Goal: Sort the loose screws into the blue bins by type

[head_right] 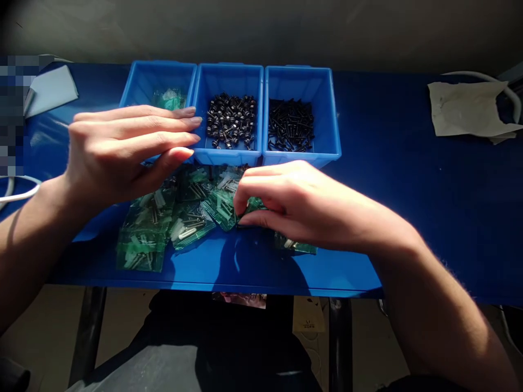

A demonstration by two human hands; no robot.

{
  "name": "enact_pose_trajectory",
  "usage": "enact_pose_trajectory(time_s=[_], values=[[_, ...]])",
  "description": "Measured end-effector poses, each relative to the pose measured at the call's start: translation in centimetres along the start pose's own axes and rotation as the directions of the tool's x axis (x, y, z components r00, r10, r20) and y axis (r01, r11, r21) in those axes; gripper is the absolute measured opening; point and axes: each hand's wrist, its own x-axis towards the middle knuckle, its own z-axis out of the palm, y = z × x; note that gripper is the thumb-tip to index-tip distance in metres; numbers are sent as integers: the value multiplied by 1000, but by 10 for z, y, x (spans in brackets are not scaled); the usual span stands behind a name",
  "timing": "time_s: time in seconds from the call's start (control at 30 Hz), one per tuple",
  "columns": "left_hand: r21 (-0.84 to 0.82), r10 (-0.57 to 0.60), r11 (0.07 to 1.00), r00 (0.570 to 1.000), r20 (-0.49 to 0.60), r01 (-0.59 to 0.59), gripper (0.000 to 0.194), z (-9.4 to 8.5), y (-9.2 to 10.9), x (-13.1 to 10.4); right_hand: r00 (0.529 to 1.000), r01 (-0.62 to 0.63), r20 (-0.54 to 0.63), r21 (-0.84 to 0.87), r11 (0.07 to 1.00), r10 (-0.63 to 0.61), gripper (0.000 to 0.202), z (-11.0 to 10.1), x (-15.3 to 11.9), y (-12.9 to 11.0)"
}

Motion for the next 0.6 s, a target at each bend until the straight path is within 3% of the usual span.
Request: enact_pose_trajectory(time_s=[0.1, 0.23, 0.27, 0.3, 0.37, 0.43, 0.47, 0.53, 0.6], values=[[6, 20, 1000, 1000, 2, -20, 20, 1, -2, -1, 966, -116, -226, 64, 991, 128, 14, -4, 1, -3], [4, 49, 999, 999, 5, -49, 20, 2, -4, -2, 761, -333, -598, -28, 943, 251, 23, -11, -1, -3], [5, 57, 998, 998, 7, -58, 20, 2, -4, -3, 747, -360, -622, -82, 929, 235, 29, -14, -2, -2], [8, 63, 998, 998, 8, -63, 21, 2, -4, -3, 763, -372, -610, -142, 917, 215, 33, -17, -3, -1], [2, 42, 999, 999, 17, -42, 21, 2, -4, -3, 852, -297, -500, -223, 928, 153, 27, -25, -7, -1], [-16, -15, 1000, 999, 38, 15, 20, 1, -2, -3, 963, -127, -258, -170, 977, 80, 11, -32, -11, -3], [-26, -45, 999, 998, 47, 46, 19, 1, -2, -3, 994, -60, -102, -98, 993, 50, 6, -34, -14, -4], [-49, -87, 995, 994, 58, 90, 18, 1, 0, -2, 986, -10, 168, 24, 1000, 6, 10, -35, -19, -6], [-75, -90, 993, 994, 60, 94, 18, 0, 0, -1, 960, -20, 281, 29, 999, 11, 13, -30, -24, -8]])
